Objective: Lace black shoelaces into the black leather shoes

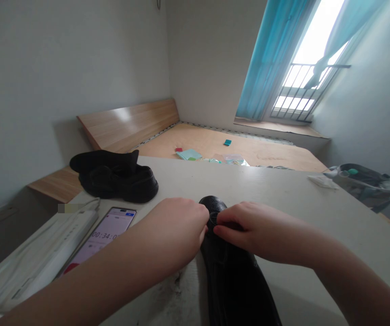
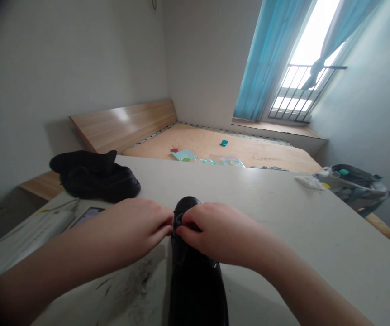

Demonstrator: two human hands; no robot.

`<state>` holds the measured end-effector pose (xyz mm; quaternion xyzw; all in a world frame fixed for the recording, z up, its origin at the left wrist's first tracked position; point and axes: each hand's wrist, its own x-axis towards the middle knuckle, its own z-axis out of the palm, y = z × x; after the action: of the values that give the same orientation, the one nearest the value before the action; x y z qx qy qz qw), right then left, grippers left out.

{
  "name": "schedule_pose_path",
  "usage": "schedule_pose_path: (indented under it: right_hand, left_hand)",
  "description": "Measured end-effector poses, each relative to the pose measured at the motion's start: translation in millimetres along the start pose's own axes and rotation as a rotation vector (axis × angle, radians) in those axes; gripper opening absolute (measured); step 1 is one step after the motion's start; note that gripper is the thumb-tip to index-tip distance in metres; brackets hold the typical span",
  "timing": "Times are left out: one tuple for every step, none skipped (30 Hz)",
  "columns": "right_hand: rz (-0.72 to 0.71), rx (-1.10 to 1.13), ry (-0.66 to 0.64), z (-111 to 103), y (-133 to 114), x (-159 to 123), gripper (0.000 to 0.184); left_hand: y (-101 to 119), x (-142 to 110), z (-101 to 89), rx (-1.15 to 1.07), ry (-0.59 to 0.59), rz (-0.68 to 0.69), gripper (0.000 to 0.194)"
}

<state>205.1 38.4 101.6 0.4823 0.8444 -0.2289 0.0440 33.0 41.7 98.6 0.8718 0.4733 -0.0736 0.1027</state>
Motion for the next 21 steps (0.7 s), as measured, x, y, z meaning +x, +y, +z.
schedule_pose_path:
  right_hand:
    - [-0.002, 0.002, 0.000, -0.1, 0.2, 0.1, 0.032]
    - [-0.004, 0.005, -0.002, -0.1, 0.4, 0.3, 0.032]
    - [-0.006, 0.005, -0.003, -0.2, 0.7, 0.4, 0.032]
    - [-0.007, 0.004, -0.005, -0.2, 1.1, 0.7, 0.032]
    - [-0.008, 0.000, -0.009, -0.2, 1.3, 1.0, 0.031]
    - [-0.007, -0.005, -0.009, -0.1, 1.6, 1.3, 0.031]
    - [-0.006, -0.011, -0.009, 0.0, 1.9, 1.6, 0.030]
    - [-0.006, -0.016, -0.006, 0.1, 2.1, 1.7, 0.029]
    - [-0.003, -0.022, -0.003, 0.1, 2.3, 1.8, 0.029]
    - [0.001, -0.024, -0.003, 0.2, 2.5, 1.6, 0.028]
    - [0.006, -0.026, -0.003, 0.2, 2.7, 1.4, 0.028]
    - [0.008, -0.029, -0.005, 0.2, 2.8, 1.2, 0.028]
    - [0.008, -0.033, -0.003, 0.2, 2.9, 0.9, 0.027]
    - [0.009, -0.038, -0.002, 0.1, 2.9, 0.8, 0.027]
    - [0.011, -0.042, -0.001, 0.2, 2.8, 0.7, 0.027]
    - [0.011, -0.046, -0.003, 0.2, 2.7, 0.7, 0.027]
    - [0.012, -0.048, -0.002, 0.3, 2.6, 0.9, 0.027]
    - [0.013, -0.048, -0.003, 0.5, 2.6, 1.1, 0.027]
    - [0.014, -0.046, -0.005, 0.6, 2.6, 1.3, 0.027]
    - [0.012, -0.044, -0.006, 0.6, 2.6, 1.5, 0.027]
    - [0.010, -0.043, -0.004, 0.7, 2.7, 1.7, 0.027]
  left_hand:
    - [0.7, 0.7, -0.6, 0.002, 0.002, 0.000, 0.028]
    - [1.4, 1.1, -1.2, 0.005, 0.005, 0.001, 0.028]
    - [2.0, 1.2, -1.9, 0.008, 0.006, 0.000, 0.029]
    - [2.5, 1.1, -2.3, 0.011, 0.006, -0.001, 0.029]
    - [2.8, 0.9, -2.7, 0.014, 0.006, -0.004, 0.029]
    - [3.2, 0.6, -2.8, 0.018, 0.006, -0.008, 0.029]
    - [3.4, 0.3, -2.7, 0.021, 0.007, -0.011, 0.029]
    - [3.5, 0.2, -2.5, 0.022, 0.008, -0.012, 0.029]
    - [3.5, 0.1, -2.0, 0.024, 0.009, -0.011, 0.029]
    - [3.3, 0.2, -1.5, 0.026, 0.010, -0.011, 0.029]
    - [3.0, 0.5, -0.9, 0.028, 0.010, -0.011, 0.029]
    - [2.5, 0.8, -0.3, 0.030, 0.010, -0.010, 0.029]
    - [1.8, 1.1, 0.4, 0.031, 0.011, -0.009, 0.029]
    - [1.0, 1.3, 1.0, 0.032, 0.014, -0.008, 0.029]
    - [0.2, 1.5, 1.6, 0.033, 0.021, -0.009, 0.030]
    - [-0.5, 1.7, 2.0, 0.035, 0.029, -0.010, 0.030]
    - [-1.0, 1.9, 2.4, 0.036, 0.038, -0.012, 0.030]
    - [-1.2, 2.1, 2.5, 0.038, 0.045, -0.016, 0.031]
    - [-1.0, 2.4, 2.5, 0.039, 0.051, -0.020, 0.031]
    - [-0.4, 2.7, 2.3, 0.041, 0.052, -0.024, 0.030]
    - [0.6, 3.0, 2.0, 0.043, 0.050, -0.026, 0.030]
